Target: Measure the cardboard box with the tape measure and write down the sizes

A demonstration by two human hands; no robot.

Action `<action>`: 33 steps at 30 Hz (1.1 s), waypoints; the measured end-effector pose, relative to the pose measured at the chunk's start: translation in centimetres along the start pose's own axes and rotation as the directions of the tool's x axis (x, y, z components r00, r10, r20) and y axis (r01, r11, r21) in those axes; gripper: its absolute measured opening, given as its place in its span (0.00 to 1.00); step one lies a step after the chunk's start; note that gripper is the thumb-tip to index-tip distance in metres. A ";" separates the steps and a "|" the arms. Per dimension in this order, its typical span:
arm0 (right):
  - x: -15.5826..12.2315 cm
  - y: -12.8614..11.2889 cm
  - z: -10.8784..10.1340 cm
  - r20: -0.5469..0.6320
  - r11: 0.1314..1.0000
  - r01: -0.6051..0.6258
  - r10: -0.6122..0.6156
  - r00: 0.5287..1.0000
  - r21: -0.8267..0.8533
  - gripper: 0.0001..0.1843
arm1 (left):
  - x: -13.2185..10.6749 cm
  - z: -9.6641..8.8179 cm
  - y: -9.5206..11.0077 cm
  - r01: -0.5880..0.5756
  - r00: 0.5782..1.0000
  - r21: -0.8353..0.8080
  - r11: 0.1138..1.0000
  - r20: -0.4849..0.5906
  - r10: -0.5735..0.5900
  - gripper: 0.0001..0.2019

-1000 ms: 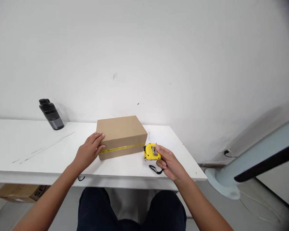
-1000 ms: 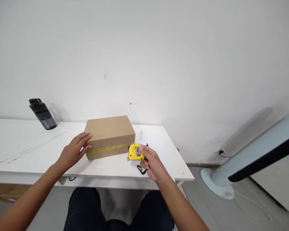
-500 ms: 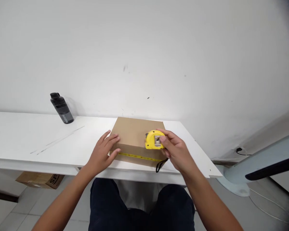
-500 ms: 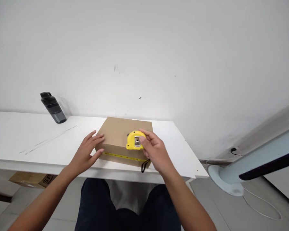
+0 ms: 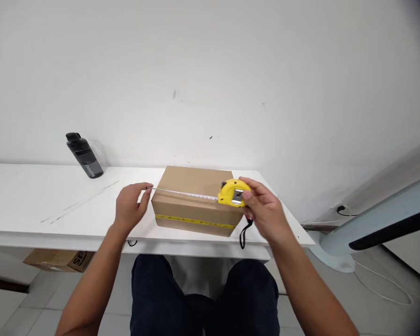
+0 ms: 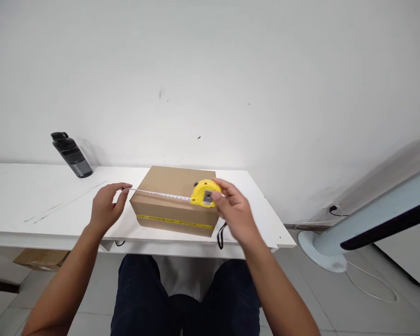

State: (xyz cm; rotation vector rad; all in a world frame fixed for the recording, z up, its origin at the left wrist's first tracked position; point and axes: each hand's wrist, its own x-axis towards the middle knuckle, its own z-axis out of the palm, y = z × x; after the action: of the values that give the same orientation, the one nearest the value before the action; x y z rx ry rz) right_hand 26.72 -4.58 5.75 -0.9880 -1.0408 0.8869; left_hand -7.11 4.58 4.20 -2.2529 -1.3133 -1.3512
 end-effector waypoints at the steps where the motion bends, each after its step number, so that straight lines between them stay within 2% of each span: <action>1: 0.6 0.3 -1.4 -0.037 1.000 0.011 -0.011 0.999 0.017 0.23 | 0.1 0.1 -1.4 0.056 0.997 -0.033 0.998 0.048 -0.054 0.14; 3: 1.4 1.0 -4.1 -0.101 0.999 0.022 -0.018 0.995 0.047 0.24 | 0.0 0.3 -3.7 0.140 0.980 -0.085 0.986 0.157 -0.126 0.16; 5: 1.8 1.7 -6.2 -0.131 0.997 0.022 -0.011 0.991 0.079 0.26 | -0.4 0.3 -5.0 0.196 0.954 -0.089 0.977 0.246 -0.169 0.17; 7: 1.6 2.4 -7.5 -0.105 0.994 0.010 0.002 0.994 0.105 0.26 | -0.5 0.3 -5.6 0.180 0.948 -0.057 0.982 0.276 -0.158 0.18; 11: 0.8 3.6 -8.3 -0.010 0.995 -0.003 0.004 1.000 0.097 0.24 | 0.3 -0.4 -4.8 -0.035 0.962 0.037 0.999 0.273 0.024 0.20; 13: 0.6 4.0 -8.4 -0.007 0.997 0.021 -0.020 1.000 0.079 0.25 | 0.9 -0.9 -4.1 -0.078 0.940 0.072 0.994 0.337 0.049 0.20; 15: 0.5 4.3 -8.6 -0.003 0.997 0.038 -0.038 0.999 0.061 0.25 | 1.4 -1.5 -3.5 -0.058 0.902 0.090 0.994 0.432 0.014 0.19; 17: 0.5 4.5 -8.8 0.013 0.998 0.041 -0.042 0.999 0.046 0.26 | 1.8 -1.9 -3.3 -0.091 0.870 0.101 0.991 0.492 0.029 0.18; 19: 0.5 4.6 -9.0 0.025 0.998 0.044 -0.045 0.999 0.036 0.26 | 2.0 -2.0 -3.4 -0.207 0.865 0.132 0.969 0.488 0.118 0.17; 22: 0.4 4.3 -9.2 0.026 0.999 0.053 -0.053 0.998 0.008 0.26 | 2.0 -2.1 -3.5 -0.394 0.853 0.227 0.891 0.452 0.262 0.17; 26: 0.4 3.3 -9.8 0.032 0.993 0.059 -0.056 0.998 -0.103 0.26 | 1.5 -2.1 -3.0 -0.561 0.789 0.358 0.747 0.505 0.350 0.20; 29: 0.5 2.9 -10.4 0.029 0.988 0.046 -0.042 0.999 -0.144 0.27 | 1.0 -2.0 -2.2 -0.596 0.780 0.425 0.681 0.506 0.367 0.22; 33: 0.4 3.7 -10.9 0.031 0.988 0.052 -0.048 0.998 -0.146 0.28 | 0.1 -1.6 -0.8 -0.582 0.803 0.429 0.691 0.437 0.405 0.25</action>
State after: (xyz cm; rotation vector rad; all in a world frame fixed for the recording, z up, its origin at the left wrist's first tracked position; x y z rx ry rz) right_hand 36.77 -5.50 0.31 -1.0700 -1.1621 0.7932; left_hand -8.71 4.19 4.95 -2.1997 -0.8772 -0.3647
